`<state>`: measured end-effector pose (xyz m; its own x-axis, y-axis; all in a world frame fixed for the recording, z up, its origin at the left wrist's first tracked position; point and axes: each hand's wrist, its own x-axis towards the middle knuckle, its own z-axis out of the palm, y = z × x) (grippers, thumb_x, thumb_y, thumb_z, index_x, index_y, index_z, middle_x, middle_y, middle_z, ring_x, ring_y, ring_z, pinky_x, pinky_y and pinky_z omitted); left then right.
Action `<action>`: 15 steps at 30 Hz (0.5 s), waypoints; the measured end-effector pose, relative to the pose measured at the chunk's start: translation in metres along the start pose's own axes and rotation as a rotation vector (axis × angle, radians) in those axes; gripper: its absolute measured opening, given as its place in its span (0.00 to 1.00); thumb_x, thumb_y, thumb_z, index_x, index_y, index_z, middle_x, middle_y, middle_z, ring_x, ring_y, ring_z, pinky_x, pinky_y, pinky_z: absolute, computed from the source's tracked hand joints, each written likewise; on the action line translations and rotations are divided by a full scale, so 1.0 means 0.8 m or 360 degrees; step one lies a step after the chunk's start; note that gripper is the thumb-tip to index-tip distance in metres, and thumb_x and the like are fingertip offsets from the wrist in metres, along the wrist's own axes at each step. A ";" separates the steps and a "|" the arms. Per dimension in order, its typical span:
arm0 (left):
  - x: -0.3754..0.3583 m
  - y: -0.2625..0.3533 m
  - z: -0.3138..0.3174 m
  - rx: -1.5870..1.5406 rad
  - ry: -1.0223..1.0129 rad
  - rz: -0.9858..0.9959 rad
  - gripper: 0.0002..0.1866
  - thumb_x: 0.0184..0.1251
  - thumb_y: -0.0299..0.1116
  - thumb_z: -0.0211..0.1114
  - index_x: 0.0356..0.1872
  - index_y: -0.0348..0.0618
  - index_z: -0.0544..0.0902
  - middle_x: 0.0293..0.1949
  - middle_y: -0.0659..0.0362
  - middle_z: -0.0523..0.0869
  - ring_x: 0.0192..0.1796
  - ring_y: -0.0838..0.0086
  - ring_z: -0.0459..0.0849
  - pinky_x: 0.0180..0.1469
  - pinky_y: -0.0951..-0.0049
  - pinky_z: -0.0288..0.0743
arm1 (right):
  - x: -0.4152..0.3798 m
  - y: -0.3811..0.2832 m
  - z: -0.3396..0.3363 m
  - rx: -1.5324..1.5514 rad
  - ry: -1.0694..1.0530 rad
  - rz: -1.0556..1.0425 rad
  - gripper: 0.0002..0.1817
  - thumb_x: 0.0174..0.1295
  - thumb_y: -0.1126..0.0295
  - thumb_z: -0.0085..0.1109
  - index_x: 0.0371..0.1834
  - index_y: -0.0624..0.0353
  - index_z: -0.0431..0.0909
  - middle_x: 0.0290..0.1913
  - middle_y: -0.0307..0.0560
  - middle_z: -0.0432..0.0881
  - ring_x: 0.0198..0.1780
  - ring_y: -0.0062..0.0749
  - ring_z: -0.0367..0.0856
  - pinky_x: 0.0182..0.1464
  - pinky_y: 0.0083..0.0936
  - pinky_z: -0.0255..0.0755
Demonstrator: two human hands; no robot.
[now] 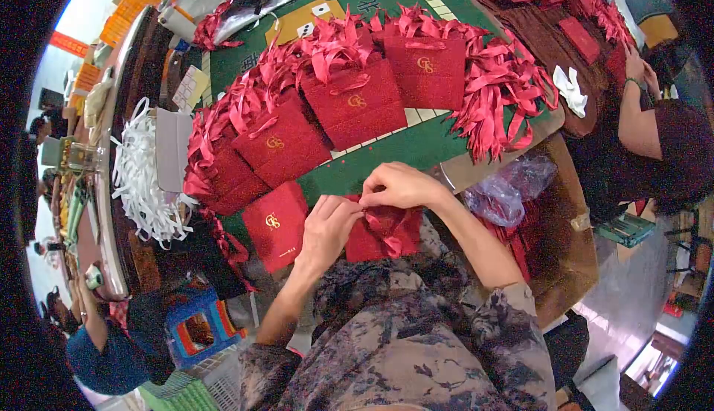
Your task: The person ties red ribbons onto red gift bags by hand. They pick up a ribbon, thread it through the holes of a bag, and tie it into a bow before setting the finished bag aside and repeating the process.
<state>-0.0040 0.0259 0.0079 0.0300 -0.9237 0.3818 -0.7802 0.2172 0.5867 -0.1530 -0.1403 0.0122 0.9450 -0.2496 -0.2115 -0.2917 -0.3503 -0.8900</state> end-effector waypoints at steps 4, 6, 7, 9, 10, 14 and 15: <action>0.007 0.001 -0.006 -0.0006 0.0017 0.0039 0.07 0.58 0.21 0.67 0.38 0.41 0.82 0.36 0.55 0.80 0.39 0.58 0.79 0.41 0.61 0.77 | 0.009 0.001 0.004 0.0126 -0.0013 0.0132 0.10 0.58 0.66 0.68 0.36 0.61 0.87 0.31 0.45 0.88 0.33 0.27 0.84 0.41 0.28 0.76; 0.012 0.002 -0.010 0.0034 -0.0008 -0.0083 0.09 0.54 0.22 0.72 0.36 0.39 0.84 0.35 0.54 0.83 0.39 0.58 0.81 0.42 0.61 0.77 | 0.011 0.005 0.018 0.0146 0.0240 0.0238 0.09 0.58 0.68 0.68 0.34 0.63 0.87 0.30 0.43 0.88 0.33 0.23 0.83 0.40 0.26 0.76; 0.012 0.001 -0.010 0.0033 -0.0006 -0.0081 0.09 0.54 0.22 0.72 0.36 0.39 0.84 0.35 0.54 0.83 0.39 0.58 0.81 0.42 0.61 0.77 | 0.015 0.017 0.028 0.0143 0.0241 0.0238 0.09 0.58 0.68 0.68 0.34 0.63 0.87 0.30 0.43 0.88 0.33 0.23 0.83 0.40 0.26 0.76; 0.012 -0.004 -0.008 -0.0131 -0.0024 -0.0210 0.09 0.54 0.22 0.72 0.36 0.39 0.83 0.34 0.53 0.82 0.38 0.57 0.82 0.40 0.62 0.77 | 0.025 0.036 0.043 0.0435 0.0698 0.0280 0.08 0.59 0.69 0.67 0.33 0.64 0.87 0.30 0.42 0.88 0.33 0.20 0.82 0.40 0.24 0.75; 0.008 -0.007 -0.004 -0.0163 -0.0016 -0.0183 0.09 0.54 0.22 0.73 0.36 0.39 0.83 0.34 0.52 0.83 0.38 0.58 0.82 0.38 0.63 0.77 | 0.026 0.039 0.036 0.0407 0.0817 0.0298 0.13 0.56 0.61 0.70 0.31 0.61 0.87 0.27 0.43 0.87 0.31 0.22 0.83 0.38 0.26 0.75; 0.006 -0.011 0.000 -0.0177 -0.0062 -0.0452 0.09 0.55 0.21 0.72 0.37 0.40 0.84 0.35 0.53 0.84 0.40 0.57 0.83 0.43 0.62 0.78 | 0.007 0.022 0.022 0.0271 0.0947 0.0261 0.15 0.62 0.59 0.67 0.32 0.62 0.85 0.27 0.47 0.86 0.31 0.29 0.85 0.37 0.31 0.75; 0.008 -0.014 0.000 -0.0180 -0.0061 -0.0450 0.09 0.55 0.21 0.72 0.37 0.40 0.84 0.35 0.53 0.84 0.40 0.57 0.83 0.43 0.62 0.78 | 0.002 0.022 0.016 0.0072 0.1094 0.0251 0.16 0.64 0.58 0.65 0.33 0.63 0.85 0.29 0.51 0.85 0.34 0.35 0.86 0.38 0.33 0.75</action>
<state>0.0044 0.0178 0.0036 0.2107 -0.9633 0.1662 -0.6696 -0.0184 0.7425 -0.1549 -0.1356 -0.0089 0.5802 -0.8130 -0.0498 -0.3968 -0.2287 -0.8889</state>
